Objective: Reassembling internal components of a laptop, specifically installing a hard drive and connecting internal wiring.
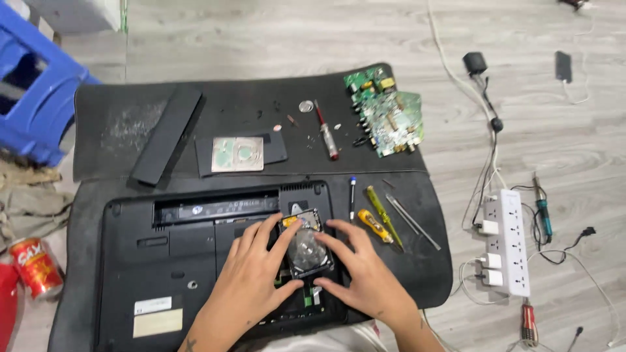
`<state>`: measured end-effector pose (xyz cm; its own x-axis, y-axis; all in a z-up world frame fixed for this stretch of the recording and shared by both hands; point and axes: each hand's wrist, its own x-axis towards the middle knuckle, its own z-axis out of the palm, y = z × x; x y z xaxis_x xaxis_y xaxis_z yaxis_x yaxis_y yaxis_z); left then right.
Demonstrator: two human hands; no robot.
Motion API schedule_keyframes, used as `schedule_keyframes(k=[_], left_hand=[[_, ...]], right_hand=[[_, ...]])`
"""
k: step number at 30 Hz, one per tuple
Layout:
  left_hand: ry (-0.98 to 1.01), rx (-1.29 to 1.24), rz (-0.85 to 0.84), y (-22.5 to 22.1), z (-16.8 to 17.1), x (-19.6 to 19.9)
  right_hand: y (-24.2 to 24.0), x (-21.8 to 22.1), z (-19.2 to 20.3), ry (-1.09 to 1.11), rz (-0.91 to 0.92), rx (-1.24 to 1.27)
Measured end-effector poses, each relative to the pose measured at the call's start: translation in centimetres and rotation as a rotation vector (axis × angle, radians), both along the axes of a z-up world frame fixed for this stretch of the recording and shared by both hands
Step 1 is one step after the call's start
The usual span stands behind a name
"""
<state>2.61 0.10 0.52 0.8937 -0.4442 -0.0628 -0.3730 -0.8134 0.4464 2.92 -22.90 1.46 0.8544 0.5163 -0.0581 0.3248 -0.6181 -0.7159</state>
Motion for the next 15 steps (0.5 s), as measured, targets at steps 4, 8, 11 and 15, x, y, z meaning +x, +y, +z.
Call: schedule_keyframes(k=[4, 8, 11, 15], left_hand=[[0.040, 0.022, 0.008, 0.1, -0.2, 0.5], [0.114, -0.011, 0.022, 0.3, 0.6, 0.9], [0.120, -0.050, 0.021, 0.4, 1.0, 0.8], [0.091, -0.113, 0.020, 0.6, 0.7, 0.5]], right_hand=[[0.4, 0.0, -0.1, -0.091, -0.001, 0.012], [0.6, 0.3, -0.1, -0.162, 0.006, 0.005], [0.4, 0.8, -0.4, -0.223, 0.029, 0.038], [-0.6, 2.0, -0.5, -0.292, 0.025, 0.027]])
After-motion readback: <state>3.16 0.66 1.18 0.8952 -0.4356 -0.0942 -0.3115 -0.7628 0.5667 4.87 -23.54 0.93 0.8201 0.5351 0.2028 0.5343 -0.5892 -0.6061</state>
